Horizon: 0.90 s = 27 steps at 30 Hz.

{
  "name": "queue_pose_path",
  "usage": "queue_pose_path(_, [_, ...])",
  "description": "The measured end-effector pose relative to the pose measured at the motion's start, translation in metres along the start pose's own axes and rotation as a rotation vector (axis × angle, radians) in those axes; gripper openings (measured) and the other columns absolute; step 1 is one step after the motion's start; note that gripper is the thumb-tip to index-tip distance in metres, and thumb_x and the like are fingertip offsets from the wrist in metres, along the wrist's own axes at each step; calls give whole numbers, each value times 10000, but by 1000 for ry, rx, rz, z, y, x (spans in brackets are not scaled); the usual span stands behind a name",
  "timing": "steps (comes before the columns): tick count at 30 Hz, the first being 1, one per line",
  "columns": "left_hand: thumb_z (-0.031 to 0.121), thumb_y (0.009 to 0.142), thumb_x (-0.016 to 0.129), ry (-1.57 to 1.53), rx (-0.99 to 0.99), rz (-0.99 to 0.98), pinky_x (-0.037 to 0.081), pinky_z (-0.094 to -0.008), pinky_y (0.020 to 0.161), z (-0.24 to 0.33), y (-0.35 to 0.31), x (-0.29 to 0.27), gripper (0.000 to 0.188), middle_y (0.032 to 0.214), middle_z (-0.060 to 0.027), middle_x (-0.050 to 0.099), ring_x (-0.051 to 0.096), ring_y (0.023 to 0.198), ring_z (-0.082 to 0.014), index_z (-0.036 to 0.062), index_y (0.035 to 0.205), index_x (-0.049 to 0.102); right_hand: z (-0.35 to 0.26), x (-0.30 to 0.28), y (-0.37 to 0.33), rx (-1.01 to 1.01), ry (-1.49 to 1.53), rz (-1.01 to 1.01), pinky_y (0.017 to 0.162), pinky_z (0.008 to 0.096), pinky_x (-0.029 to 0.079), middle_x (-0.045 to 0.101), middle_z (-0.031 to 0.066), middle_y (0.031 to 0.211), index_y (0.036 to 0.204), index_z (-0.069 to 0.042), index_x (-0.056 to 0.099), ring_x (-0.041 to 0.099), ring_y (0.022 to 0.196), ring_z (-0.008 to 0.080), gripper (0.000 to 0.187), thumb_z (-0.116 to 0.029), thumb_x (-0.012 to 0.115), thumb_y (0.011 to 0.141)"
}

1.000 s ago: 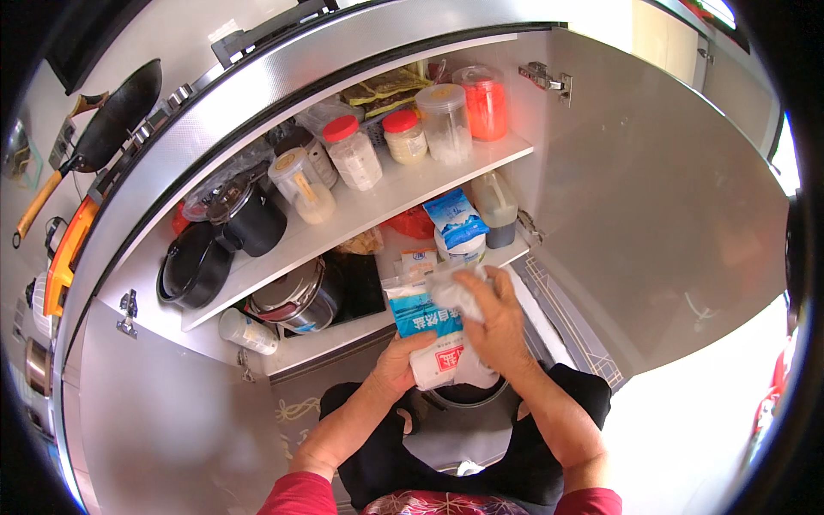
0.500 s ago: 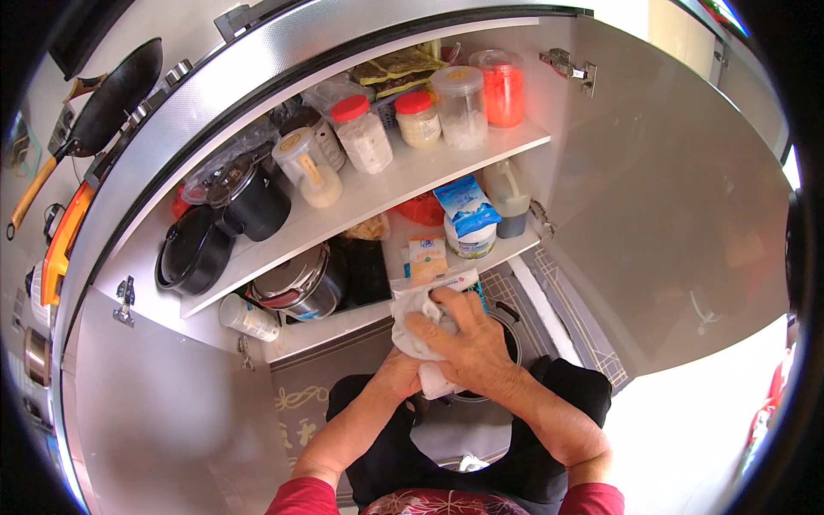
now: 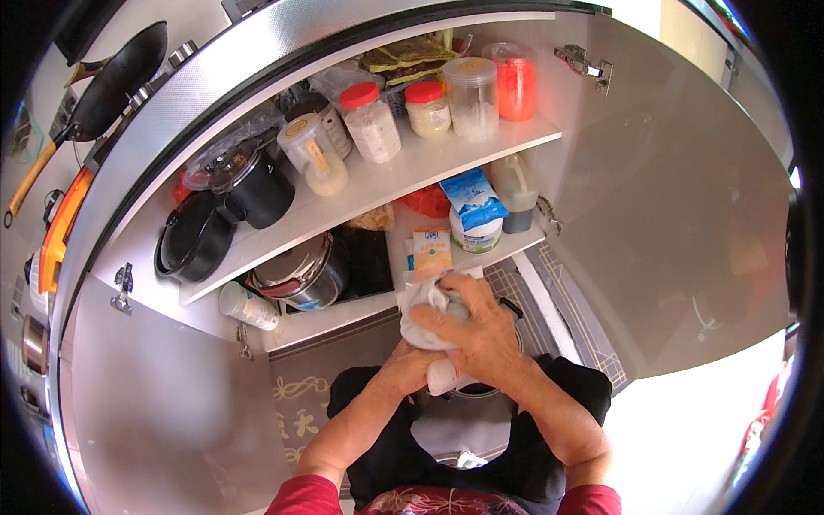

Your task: The person wipes the exterior of several packaged food items with a white cloth while they are inside an open kitchen cabinet. After cleaning the packages, the person closes the cabinet doors and wipes the exterior surface of the cabinet doors.

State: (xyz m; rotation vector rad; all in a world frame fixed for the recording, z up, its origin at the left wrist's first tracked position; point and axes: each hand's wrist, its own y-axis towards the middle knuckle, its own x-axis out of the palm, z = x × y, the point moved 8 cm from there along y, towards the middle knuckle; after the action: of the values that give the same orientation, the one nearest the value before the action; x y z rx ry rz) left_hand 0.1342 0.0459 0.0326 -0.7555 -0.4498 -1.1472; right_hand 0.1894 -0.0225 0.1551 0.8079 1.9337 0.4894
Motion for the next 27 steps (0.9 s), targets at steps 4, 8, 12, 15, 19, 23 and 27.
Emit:
queue_pose_path(4, [-29, 763, 683, 227, 33, 4, 501, -352, 871, 0, 5, -1, 611, 1153, -60, 572, 591, 1031, -178, 82, 1304, 424, 22, -5, 5, 216, -105, 106, 712, 393, 526, 514, 134, 1142, 1044, -234, 684, 572, 958, 315, 465, -64, 718, 613])
queue_pose_path(8, [5, 757, 691, 193, 113, 77, 499, -356, 863, 6, -1, 3, 554, 1114, -65, 585, 597, 1011, -183, 62, 1259, 463, 4, -1, 9, 69, -196, 59, 707, 404, 524, 508, 135, 1137, 1074, -246, 671, 554, 941, 333, 514, -81, 727, 590])
queue_pose_path(12, [-50, 756, 674, 467, 262, 139, 504, -386, 889, 21, -3, -5, 536, 1127, -82, 602, 612, 1014, -217, 92, 1241, 494, -19, 6, 1, -123, -89, -148, 704, 401, 531, 495, 140, 1155, 1084, -249, 662, 545, 934, 335, 519, -111, 729, 588])
queue_pose_path(15, [-54, 756, 659, 879, 357, 114, 502, -367, 883, 30, -11, 16, 569, 1147, -81, 589, 601, 1034, -210, 83, 1270, 457, -13, 2, -2, -101, 56, -210, 724, 390, 535, 488, 153, 1169, 1110, -230, 642, 545, 975, 348, 493, -108, 695, 636])
queue_pose_path(19, [-110, 751, 607, 158, 143, 74, 513, -397, 878, 14, -10, 1, 523, 1144, -93, 604, 617, 1022, -223, 76, 1229, 506, 28, -3, 1, 121, 132, 17, 803, 420, 506, 495, 166, 1171, 1130, -221, 638, 558, 1001, 361, 524, -23, 677, 647])
queue_pose_path(23, [-110, 739, 602, 117, 206, 60, 513, -418, 882, 22, -10, -1, 490, 1110, -126, 626, 628, 1008, -251, 39, 1200, 529, 62, -3, -6, 349, 19, 89, 824, 440, 486, 499, 165, 1139, 1186, -194, 601, 564, 993, 374, 572, 14, 660, 657])
queue_pose_path(27, [-131, 713, 569, -53, 259, 101, 516, -449, 882, 35, -14, -4, 502, 1111, -170, 618, 634, 992, -302, -17, 1199, 517, 77, 1, -16, 514, -94, -139, 822, 416, 484, 504, 175, 1060, 1243, -156, 541, 568, 957, 389, 569, 31, 592, 709])
